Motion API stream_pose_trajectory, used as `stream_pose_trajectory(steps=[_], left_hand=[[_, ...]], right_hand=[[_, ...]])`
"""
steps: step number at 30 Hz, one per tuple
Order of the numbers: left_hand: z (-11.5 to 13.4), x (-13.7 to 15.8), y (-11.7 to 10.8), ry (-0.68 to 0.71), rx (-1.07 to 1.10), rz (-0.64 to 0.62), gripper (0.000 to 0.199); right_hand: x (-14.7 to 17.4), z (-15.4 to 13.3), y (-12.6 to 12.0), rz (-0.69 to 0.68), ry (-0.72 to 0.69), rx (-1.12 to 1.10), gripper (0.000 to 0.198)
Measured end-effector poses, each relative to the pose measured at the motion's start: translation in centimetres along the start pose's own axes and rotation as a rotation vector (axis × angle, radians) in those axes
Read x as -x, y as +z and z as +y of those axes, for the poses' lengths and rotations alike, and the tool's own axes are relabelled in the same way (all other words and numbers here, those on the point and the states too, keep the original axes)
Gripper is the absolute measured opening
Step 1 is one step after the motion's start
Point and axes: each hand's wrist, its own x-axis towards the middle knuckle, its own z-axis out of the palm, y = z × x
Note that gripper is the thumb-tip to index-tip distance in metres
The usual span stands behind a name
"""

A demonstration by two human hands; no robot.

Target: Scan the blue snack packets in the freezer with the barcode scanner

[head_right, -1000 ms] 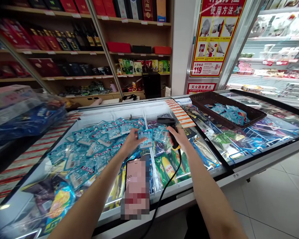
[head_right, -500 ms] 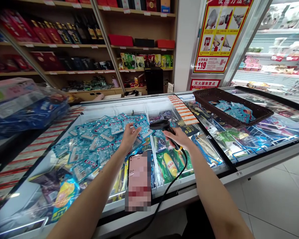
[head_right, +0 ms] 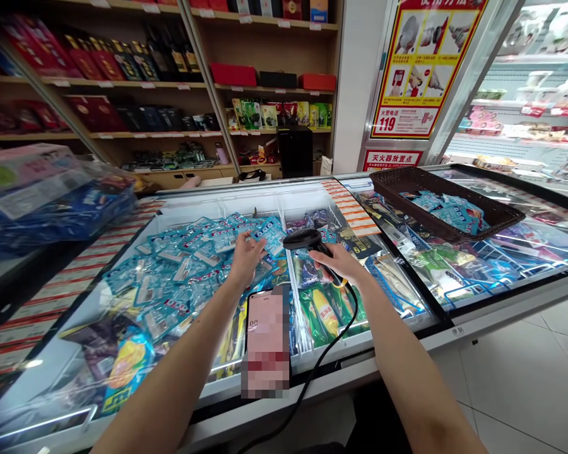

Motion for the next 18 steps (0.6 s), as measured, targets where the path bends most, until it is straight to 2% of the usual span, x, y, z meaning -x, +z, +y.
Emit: stream_pose_trajectory(steps=[11,14,18], left_hand=[[0.5,0.4,0.2,-0.001,-0.003,0.012,0.046],[0.8,0.6,0.3,0.056,-0.075,0.017,0.047],[2.3,0.8,0.2,0.223,-0.255,0.018,0.045]], right_hand=[[-0.1,0.6,-0.3,-0.037,-0.061,0.084,0.044],[-0.1,0.4,-0.3,-0.010,-0.079,0.048,0.045],[-0.4,0.6,-0.5,0.030,-0.062,0.031,0.046]])
